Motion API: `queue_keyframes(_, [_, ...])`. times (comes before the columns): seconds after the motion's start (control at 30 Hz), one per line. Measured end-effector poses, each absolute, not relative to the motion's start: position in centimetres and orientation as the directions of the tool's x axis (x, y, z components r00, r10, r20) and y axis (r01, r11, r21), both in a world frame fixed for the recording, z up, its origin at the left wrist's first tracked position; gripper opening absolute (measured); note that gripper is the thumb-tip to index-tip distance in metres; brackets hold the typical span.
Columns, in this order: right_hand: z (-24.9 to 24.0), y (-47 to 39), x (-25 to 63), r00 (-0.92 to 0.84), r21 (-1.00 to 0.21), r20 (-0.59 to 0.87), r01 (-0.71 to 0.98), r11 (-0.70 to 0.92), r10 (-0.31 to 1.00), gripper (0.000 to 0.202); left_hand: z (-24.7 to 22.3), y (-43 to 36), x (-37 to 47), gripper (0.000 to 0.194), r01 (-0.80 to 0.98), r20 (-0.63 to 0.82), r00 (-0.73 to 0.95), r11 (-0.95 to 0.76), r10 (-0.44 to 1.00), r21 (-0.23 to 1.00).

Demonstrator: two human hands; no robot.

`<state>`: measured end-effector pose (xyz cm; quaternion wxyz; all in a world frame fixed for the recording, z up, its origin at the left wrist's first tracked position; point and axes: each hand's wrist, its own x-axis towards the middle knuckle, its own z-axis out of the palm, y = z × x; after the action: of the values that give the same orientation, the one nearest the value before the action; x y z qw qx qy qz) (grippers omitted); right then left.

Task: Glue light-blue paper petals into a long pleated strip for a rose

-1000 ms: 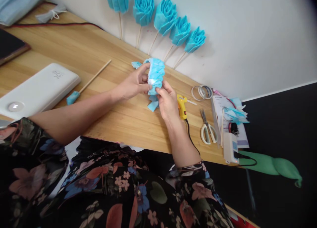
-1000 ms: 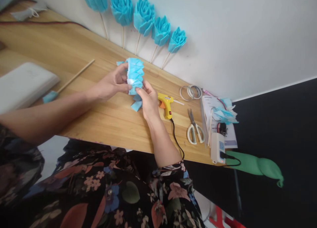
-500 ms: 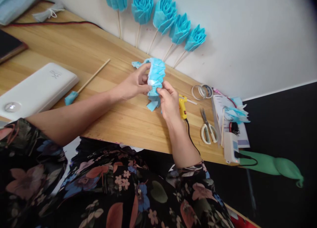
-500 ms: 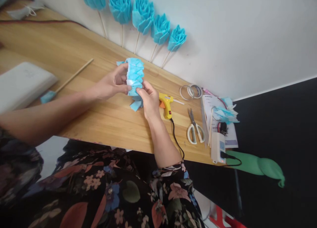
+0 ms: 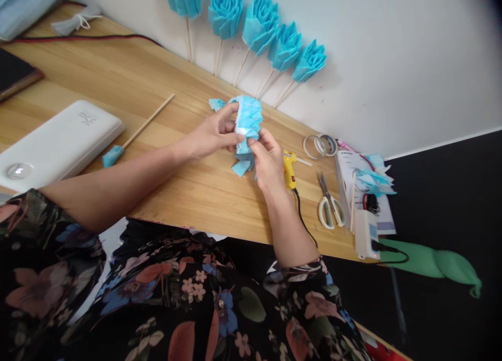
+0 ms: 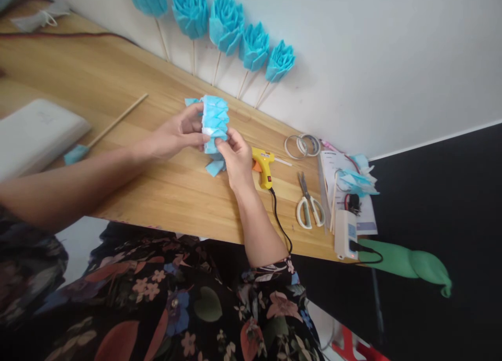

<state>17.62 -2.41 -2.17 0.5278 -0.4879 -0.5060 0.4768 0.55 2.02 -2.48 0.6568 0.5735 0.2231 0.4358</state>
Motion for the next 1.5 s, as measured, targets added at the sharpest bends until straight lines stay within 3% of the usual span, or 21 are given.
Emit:
queue_keyframes(0.17, [-2.0,-2.5,17.6,0.051,-0.992,0.114,0.051,0.112,0.992,0.031,-1.9,1.6,0.4,0.051,-0.317,0.198,0.473,-0.045,0.859,0.948])
queue_keyframes(0.4, [-1.7,-3.1,17.2,0.07,-0.991,0.117,0.068,0.112,0.991,0.013,-2.5,1.9,0.7,0.051,-0.287,0.194,0.501,-0.05,0.843,0.957])
queue_keyframes(0.7, [-1.8,-2.7,17.9,-0.015,-0.995,0.096,0.03,0.097,0.995,0.037,-2.1,2.0,0.1,0.047,-0.319,0.153,0.431,-0.009,0.889,0.948])
queue_keyframes(0.93, [-2.2,-2.4,17.8,0.011,-0.99,0.121,0.073,0.12,0.993,0.04,-2.3,2.0,0.4,0.046,-0.319,0.181,0.467,-0.026,0.865,0.947])
queue_keyframes(1.13, [-1.6,-2.6,18.2,0.018,-0.994,0.111,0.007,0.111,0.994,0.044,-2.3,2.3,0.1,0.046,-0.352,0.169,0.399,-0.019,0.901,0.936])
queue_keyframes(1.33, [-1.4,-2.6,18.3,0.039,-0.991,0.099,0.1,0.095,0.994,0.045,-2.1,2.3,0.0,0.044,-0.38,0.159,0.334,-0.021,0.929,0.925])
queue_keyframes(1.5, [-1.5,-2.6,18.1,0.016,-0.992,0.103,0.075,0.102,0.995,0.055,-2.1,2.5,0.0,0.044,-0.348,0.183,0.324,-0.063,0.928,0.935])
